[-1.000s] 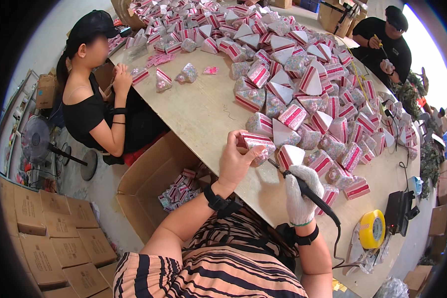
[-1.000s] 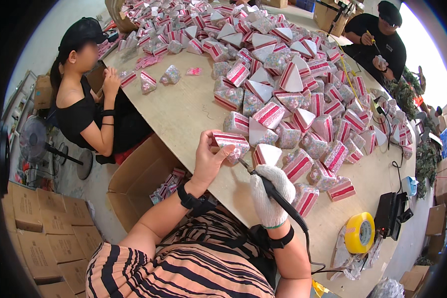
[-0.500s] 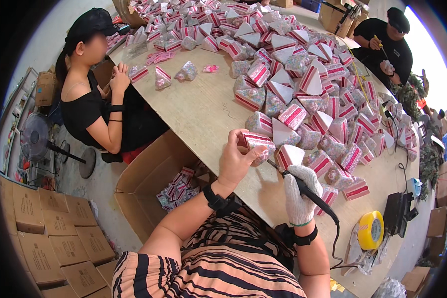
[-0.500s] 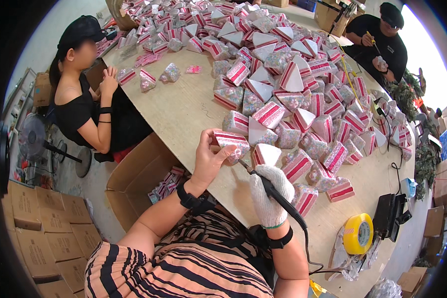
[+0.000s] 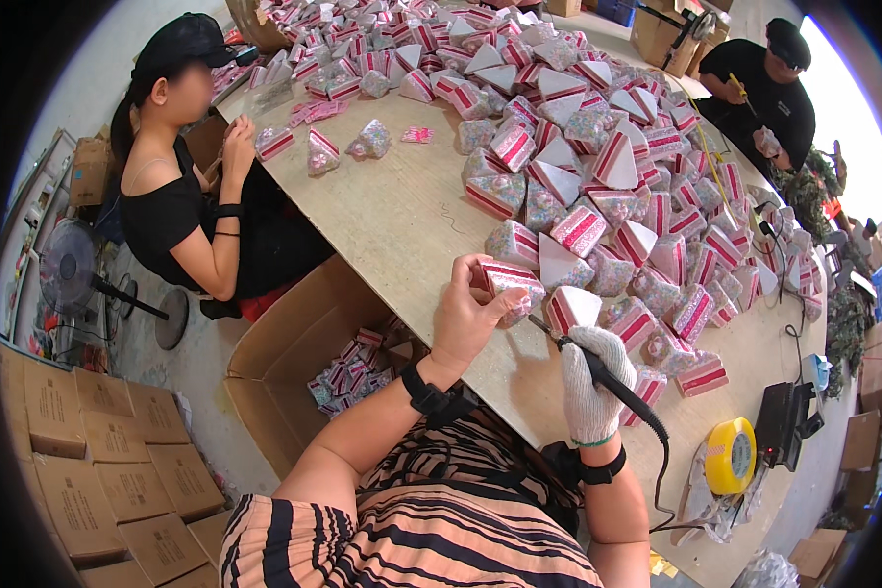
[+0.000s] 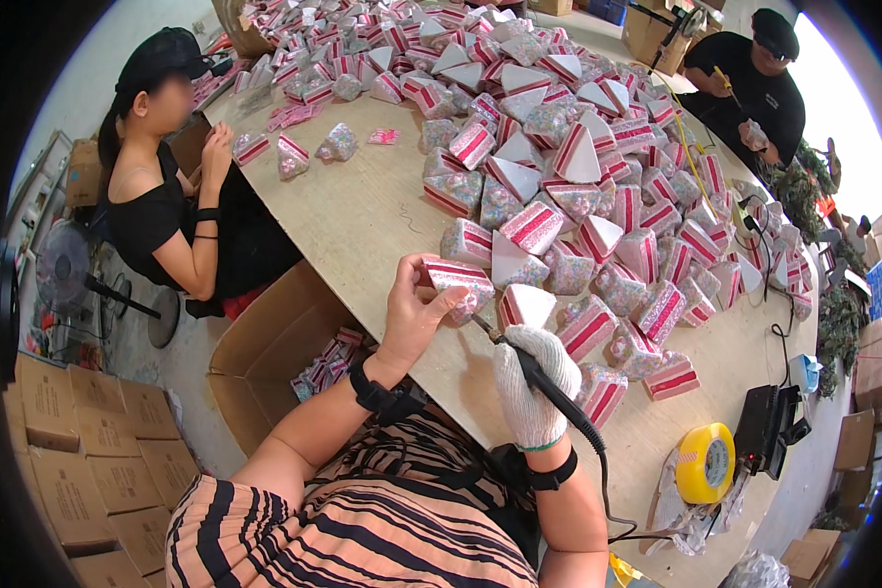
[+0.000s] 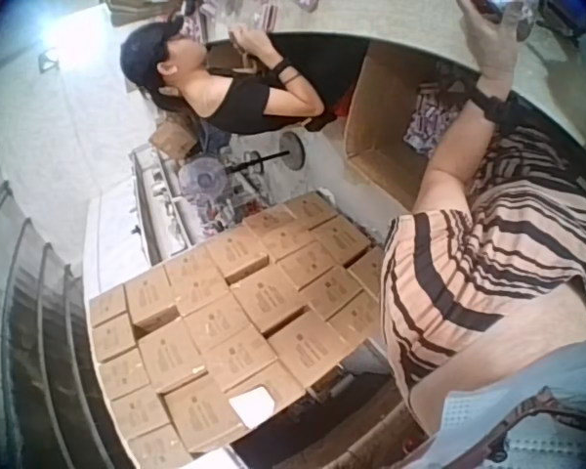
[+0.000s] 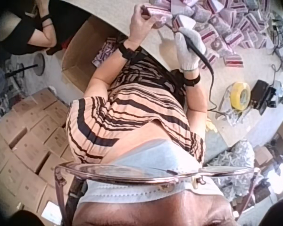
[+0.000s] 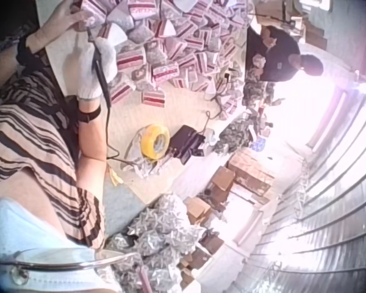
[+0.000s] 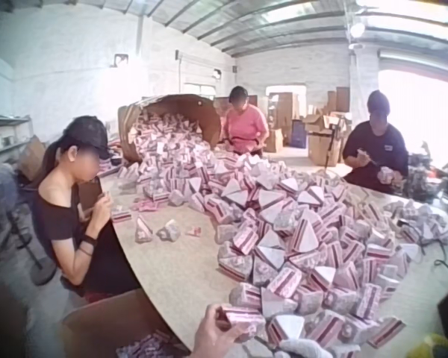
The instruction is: Using a heat sealing tool to seal small plastic bags containing decorative cake-shaped objects.
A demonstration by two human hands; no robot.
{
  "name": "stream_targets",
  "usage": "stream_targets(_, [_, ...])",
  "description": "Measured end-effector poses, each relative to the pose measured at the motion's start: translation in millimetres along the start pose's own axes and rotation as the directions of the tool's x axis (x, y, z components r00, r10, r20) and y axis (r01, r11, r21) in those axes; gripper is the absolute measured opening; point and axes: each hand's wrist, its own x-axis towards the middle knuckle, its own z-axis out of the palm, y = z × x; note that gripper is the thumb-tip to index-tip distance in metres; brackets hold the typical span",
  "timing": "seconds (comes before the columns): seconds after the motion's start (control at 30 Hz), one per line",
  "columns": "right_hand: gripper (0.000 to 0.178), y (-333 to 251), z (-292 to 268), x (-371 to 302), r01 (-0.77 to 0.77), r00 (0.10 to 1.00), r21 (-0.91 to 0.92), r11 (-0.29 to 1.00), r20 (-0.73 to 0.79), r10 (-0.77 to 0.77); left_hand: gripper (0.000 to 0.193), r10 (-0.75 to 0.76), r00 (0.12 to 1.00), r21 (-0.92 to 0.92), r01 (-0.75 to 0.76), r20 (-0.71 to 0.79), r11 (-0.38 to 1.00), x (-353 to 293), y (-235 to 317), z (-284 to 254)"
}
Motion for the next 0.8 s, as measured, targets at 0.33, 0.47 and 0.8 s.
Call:
stream_targets(0.33, [0.018,-4.8,-1.7,2.3,0.037,0.999,-0.079,0.996,0.042,-0.034,0.05,0.042,0.999,0.008,-0.042,0.018,0.999,-0.3,-2.0,0.6])
stream_targets(0.47, [0.018,-5.8,-0.8,2.9,0.034,0.999,-0.058,0.998,0.031,-0.032,0.05,0.042,0.999,-0.006,-0.042,0.017,0.999,-0.5,-1.5,0.9])
stream_targets(0.8, [0.017,-5.7,1.3,4.1,0.028,0.999,-0.058,0.998,0.039,-0.026,0.052,0.048,0.999,0.038,-0.048,0.012,0.998,-2.1,3.2,2.4])
